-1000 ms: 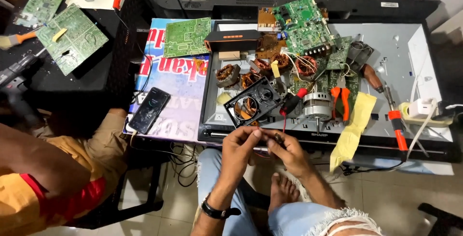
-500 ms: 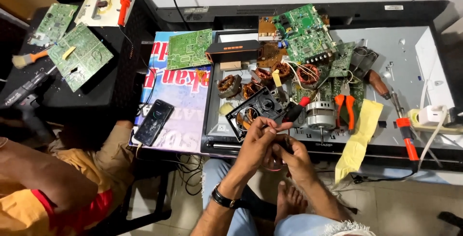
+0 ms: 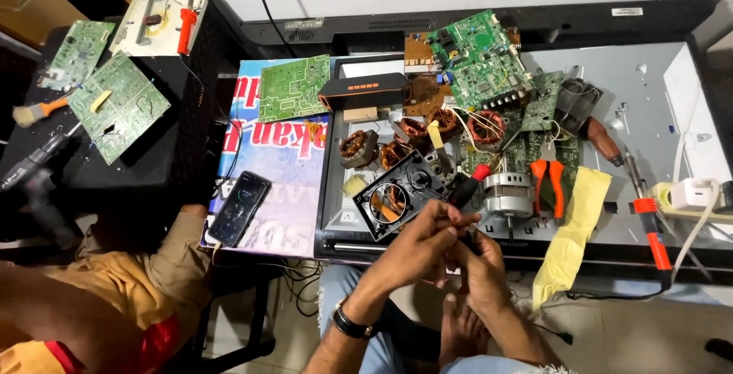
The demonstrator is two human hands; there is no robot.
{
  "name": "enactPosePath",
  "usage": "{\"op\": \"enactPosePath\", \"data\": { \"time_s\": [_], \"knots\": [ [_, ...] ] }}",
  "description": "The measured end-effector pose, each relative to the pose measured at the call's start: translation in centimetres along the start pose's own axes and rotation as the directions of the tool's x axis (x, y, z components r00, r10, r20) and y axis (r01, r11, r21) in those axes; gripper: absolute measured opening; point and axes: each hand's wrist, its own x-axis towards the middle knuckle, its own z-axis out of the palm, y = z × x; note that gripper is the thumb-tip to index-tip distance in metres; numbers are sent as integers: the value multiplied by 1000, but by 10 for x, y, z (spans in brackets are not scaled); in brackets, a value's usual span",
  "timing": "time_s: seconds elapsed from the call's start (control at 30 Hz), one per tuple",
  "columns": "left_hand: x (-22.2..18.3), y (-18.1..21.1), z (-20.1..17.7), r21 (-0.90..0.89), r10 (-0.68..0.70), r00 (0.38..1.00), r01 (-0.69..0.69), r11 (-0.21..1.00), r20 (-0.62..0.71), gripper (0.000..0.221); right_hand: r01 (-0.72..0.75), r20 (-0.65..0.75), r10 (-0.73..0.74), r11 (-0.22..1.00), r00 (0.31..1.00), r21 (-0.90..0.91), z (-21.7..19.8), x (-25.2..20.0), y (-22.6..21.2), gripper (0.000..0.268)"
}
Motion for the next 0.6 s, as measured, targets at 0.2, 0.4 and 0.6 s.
{"op": "enactPosePath", "data": {
  "time_s": [0.2,0.4,0.6],
  "knots": [
    [36,45,-71,358,81,921,66,932,-381,25,193,-104,-222,953,969,-233,-13,2,-15,8],
    [92,27,-139,669,290,721,314,674,-630,52,312,-13,-372,797,928,-517,-12,7,-16,5],
    [119,11,-156,572,103,736,421,704,-669,57,307,7,-355,797,935,-521,-14,10,-17,8]
  ]
}}
